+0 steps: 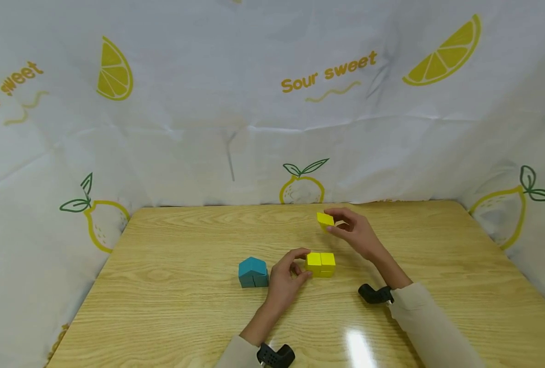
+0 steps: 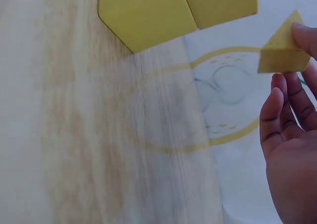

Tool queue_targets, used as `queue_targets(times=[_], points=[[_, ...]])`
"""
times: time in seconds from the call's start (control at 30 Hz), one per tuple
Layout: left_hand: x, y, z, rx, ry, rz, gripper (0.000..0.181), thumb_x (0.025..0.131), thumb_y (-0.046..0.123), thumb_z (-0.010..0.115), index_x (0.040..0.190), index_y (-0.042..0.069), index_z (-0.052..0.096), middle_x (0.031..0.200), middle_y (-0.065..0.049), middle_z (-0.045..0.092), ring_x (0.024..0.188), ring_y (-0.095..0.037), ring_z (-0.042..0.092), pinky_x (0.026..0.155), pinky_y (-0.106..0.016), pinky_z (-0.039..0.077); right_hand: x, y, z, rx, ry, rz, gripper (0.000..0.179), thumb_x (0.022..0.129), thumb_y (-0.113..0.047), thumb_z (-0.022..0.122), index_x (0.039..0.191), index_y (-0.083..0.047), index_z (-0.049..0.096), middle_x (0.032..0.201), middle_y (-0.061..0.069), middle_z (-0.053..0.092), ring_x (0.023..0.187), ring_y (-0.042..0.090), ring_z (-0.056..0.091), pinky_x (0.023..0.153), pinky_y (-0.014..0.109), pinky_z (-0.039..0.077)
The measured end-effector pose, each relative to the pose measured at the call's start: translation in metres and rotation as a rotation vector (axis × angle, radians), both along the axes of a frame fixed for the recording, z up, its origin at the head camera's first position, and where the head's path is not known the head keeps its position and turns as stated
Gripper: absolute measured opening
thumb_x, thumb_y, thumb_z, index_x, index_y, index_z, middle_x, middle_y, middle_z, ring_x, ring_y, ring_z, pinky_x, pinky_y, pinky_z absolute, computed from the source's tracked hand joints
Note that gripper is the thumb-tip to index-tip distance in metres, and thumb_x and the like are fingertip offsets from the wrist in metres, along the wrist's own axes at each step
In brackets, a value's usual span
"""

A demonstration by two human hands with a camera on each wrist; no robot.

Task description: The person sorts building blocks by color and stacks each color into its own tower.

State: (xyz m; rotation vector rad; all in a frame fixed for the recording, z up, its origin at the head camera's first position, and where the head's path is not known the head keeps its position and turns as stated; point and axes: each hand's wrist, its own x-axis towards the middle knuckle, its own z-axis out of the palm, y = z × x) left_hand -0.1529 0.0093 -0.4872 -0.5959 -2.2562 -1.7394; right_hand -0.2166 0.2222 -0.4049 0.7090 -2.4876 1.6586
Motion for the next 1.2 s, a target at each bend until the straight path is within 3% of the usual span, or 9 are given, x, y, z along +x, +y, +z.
queue_targets(times=[0.2,0.4,0.73,1.2], points=[[0.0,-0.001,-0.001,-0.003,0.006,0.002,0.048,0.08,-0.001,0.074,0.122,0.018,0.061,0.111,-0.002,0.062,0.066,-0.01,0.05,0.061,-0.025,0.047,0.015,0.005,-0.002,-0.043,0.053,-0.001,0.033,0.091,0.001,0.063,0.122,0.008,0.057,0.117,0.021,0.056,0.098,0.017,0.053,0.082,0.026,0.048],[0.0,0.0,-0.001,-0.007,0.005,0.001,0.048,0.081,-0.001,0.074,0.122,0.019,0.061,0.111,-0.001,0.062,0.066,-0.01,0.05,0.062,-0.024,0.047,0.031,0.011,-0.004,-0.076,0.052,-0.017,0.033,0.09,0.002,0.063,0.122,0.007,0.058,0.116,0.023,0.055,0.097,0.017,0.053,0.081,0.023,0.048],[0.0,-0.001,0.001,0.001,0.035,0.005,0.048,0.08,-0.002,0.075,0.121,0.017,0.062,0.111,-0.004,0.063,0.065,-0.011,0.051,0.059,-0.025,0.047,0.042,0.014,0.0,0.002,0.086,-0.012,0.031,0.088,0.003,0.066,0.118,0.002,0.061,0.112,0.018,0.06,0.095,0.024,0.054,0.076,0.022,0.048],[-0.001,0.0,0.001,-0.008,-0.023,0.009,0.046,0.08,0.001,0.075,0.12,0.02,0.062,0.11,-0.001,0.064,0.063,-0.009,0.05,0.06,-0.024,0.047,0.053,0.002,0.004,0.08,0.112,0.08,0.031,0.084,0.001,0.07,0.114,-0.005,0.065,0.103,0.013,0.061,0.087,0.035,0.052,0.072,0.028,0.049]])
